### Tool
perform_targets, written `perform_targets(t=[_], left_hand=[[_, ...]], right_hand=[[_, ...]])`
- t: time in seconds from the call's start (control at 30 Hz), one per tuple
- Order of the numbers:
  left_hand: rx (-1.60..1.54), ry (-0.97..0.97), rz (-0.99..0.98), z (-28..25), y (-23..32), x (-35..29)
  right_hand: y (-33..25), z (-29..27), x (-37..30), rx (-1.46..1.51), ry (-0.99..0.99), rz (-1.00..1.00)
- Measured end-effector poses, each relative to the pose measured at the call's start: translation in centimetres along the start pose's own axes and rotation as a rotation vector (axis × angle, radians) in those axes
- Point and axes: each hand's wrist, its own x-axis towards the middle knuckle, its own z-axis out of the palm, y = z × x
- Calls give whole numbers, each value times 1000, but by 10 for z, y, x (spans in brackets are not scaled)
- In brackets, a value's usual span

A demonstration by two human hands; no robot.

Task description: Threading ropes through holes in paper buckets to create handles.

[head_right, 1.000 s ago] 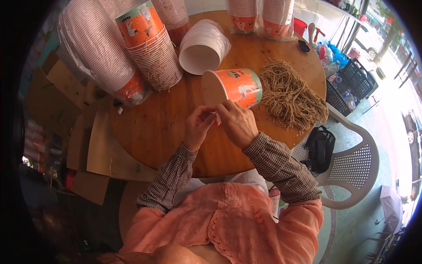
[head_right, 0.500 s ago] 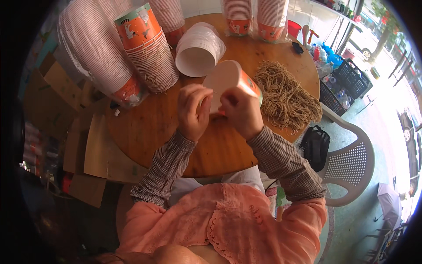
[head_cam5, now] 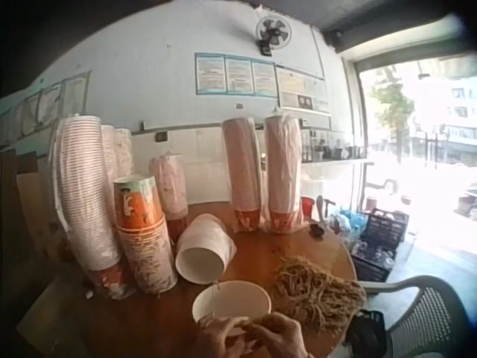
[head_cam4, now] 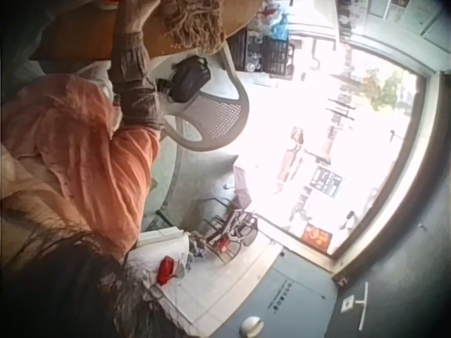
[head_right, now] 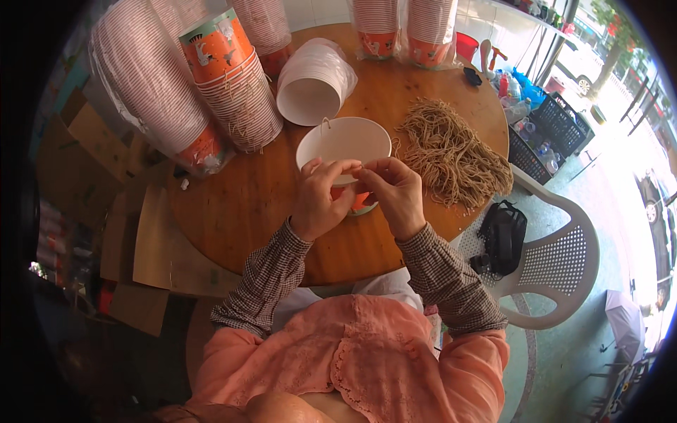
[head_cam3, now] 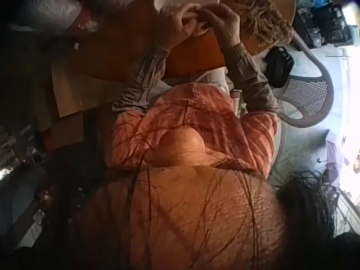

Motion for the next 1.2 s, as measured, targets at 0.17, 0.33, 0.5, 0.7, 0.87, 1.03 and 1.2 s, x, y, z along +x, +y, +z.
perform_targets(t=[0.17, 0.33, 0.5, 0.7, 0.87, 1.03, 1.2], left_hand=[[-278, -75, -219, 5, 1, 0], [-135, -62, -199, 11, -2, -6], [-47, -88, -125, 12, 3, -4], [5, -155, -163, 13, 5, 1], [-117, -179, -215, 14, 5, 1], [-87, -157, -209, 15, 4, -2], [-86, -107, -168, 15, 4, -4]], right_hand=[[4, -4, -4, -165, -2, -63], [6, -7, -5, -265, 35, -150], [6, -10, -4, -217, 33, -112], [5, -11, -11, -418, 50, -182], [3, -13, -11, -400, 93, -280], [-6, -25, 1, -396, 142, -306], [-11, -46, 9, -900, 73, -675]])
